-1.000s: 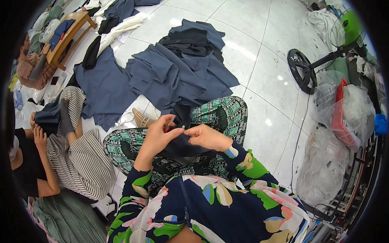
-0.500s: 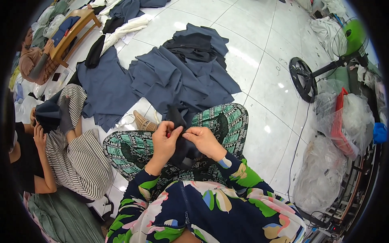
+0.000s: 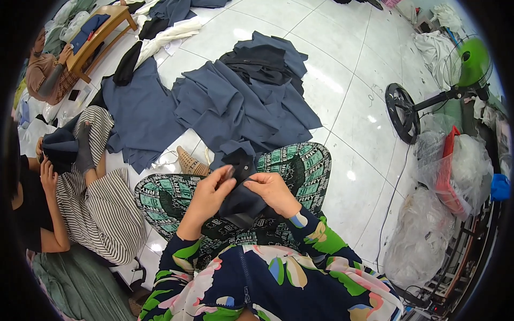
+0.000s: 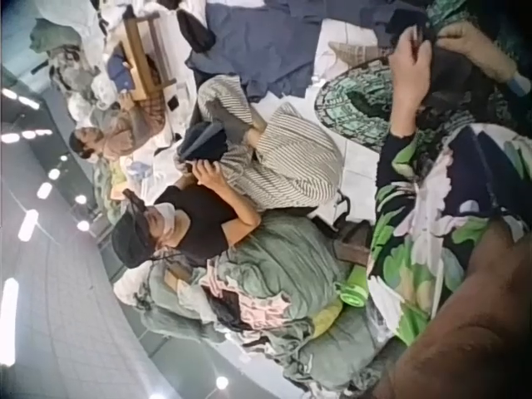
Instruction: The recorder is sorting pieces of blue fabric and performing manual stitching or marking tasks while sitting on the floor.
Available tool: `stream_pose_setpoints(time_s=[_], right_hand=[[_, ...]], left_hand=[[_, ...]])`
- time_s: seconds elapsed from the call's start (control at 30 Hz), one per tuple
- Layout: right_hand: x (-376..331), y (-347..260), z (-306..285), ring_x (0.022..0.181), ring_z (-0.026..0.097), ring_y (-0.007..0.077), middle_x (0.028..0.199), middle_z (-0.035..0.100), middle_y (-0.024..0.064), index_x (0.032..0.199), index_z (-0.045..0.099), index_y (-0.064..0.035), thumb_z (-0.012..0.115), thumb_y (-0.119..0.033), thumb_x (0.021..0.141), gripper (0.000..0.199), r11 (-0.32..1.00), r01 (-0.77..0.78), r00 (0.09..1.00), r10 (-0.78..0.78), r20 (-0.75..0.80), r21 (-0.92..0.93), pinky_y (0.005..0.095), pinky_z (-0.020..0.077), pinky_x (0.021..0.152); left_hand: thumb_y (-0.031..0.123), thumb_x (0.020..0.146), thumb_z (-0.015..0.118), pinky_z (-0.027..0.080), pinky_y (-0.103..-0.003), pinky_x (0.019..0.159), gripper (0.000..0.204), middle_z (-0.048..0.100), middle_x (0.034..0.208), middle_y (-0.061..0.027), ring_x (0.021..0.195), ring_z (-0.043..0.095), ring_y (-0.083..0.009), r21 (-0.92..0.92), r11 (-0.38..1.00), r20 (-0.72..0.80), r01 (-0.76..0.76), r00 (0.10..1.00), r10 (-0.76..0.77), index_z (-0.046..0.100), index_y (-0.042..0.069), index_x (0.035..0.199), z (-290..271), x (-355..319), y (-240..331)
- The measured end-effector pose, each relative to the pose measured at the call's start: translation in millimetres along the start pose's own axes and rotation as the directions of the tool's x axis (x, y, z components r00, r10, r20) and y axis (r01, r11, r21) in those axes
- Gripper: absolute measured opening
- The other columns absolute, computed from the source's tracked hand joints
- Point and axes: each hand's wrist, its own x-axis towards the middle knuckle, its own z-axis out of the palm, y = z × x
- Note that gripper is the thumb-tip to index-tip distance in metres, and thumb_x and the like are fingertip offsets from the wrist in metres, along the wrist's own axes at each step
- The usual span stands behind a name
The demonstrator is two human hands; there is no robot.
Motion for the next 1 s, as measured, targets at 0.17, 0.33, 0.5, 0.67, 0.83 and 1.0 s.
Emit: stream_pose_setpoints(time_s=[0.17,0.33,0.5,0.67,0.83,1.0], right_hand=[[0,-4,-1,0.071,0.055,0.0038,0.083,0.065,0.0007,0.096,0.068,0.0033,0.061,-0.01,0.088,0.017,1.0,0.01,1.0,-0.01,0.01,-0.003,0.0182,0.0438,0.063],[0,-2,-5,0.069,0.054,0.0038,0.081,0.065,0.0008,0.095,0.068,0.0033,0.061,-0.011,0.088,0.017,1.0,0.007,1.0,-0.006,0.028,-0.012,0.0183,0.0433,0.061],[-1,-3,-7,0.068,0.054,0.0035,0.08,0.065,0.0008,0.095,0.068,0.003,0.061,-0.011,0.088,0.017,1.0,-0.004,1.0,0.003,0.021,0.005,0.0178,0.0427,0.06],[-2,-5,-7,0.069,0.054,0.0036,0.081,0.065,0.0008,0.094,0.069,0.0029,0.062,-0.01,0.087,0.016,0.998,-0.021,1.0,0.023,0.019,-0.059,0.0177,0.043,0.06],[-1,-2,-8,0.071,0.056,0.0044,0.083,0.066,0.0014,0.095,0.068,0.0035,0.063,-0.009,0.086,0.017,0.998,-0.004,1.0,0.003,0.021,0.057,0.0175,0.0441,0.063],[-2,-2,-10,0.073,0.057,0.005,0.084,0.066,0.0023,0.096,0.068,0.0035,0.063,-0.008,0.086,0.016,0.998,-0.021,1.0,0.02,0.022,0.067,0.0175,0.0447,0.064]], left_hand=[[0.016,0.081,0.069,0.044,-0.028,0.063,0.036,0.062,0.079,-0.0072,0.068,0.057,-0.0143,0.165,0.984,0.181,0.067,0.979,-0.097,0.049,0.001,0.107,1,-7,15],[0.016,0.081,0.069,0.044,-0.029,0.06,0.034,0.061,0.075,-0.0101,0.065,0.057,-0.0167,0.205,0.977,0.191,0.054,0.977,-0.094,0.047,0.001,0.102,5,-3,10],[0.02,0.083,0.065,0.047,-0.036,0.063,0.033,0.063,0.076,-0.0146,0.068,0.063,-0.028,0.233,0.969,0.229,0.081,0.964,-0.136,0.046,0.002,0.104,5,-1,18],[0.015,0.083,0.066,0.044,-0.03,0.059,0.031,0.061,0.071,-0.0108,0.064,0.058,-0.0186,0.152,0.984,0.218,0.093,0.968,-0.126,0.045,0.001,0.102,8,-1,9],[0.018,0.083,0.065,0.044,-0.033,0.06,0.032,0.062,0.072,-0.0124,0.064,0.06,-0.0222,0.11,0.987,0.234,0.114,0.962,-0.137,0.045,0.002,0.102,8,0,8],[0.019,0.083,0.065,0.045,-0.034,0.06,0.033,0.062,0.073,-0.0129,0.065,0.061,-0.0243,0.18,0.98,0.229,0.089,0.965,-0.13,0.045,0.002,0.102,8,-1,15]])
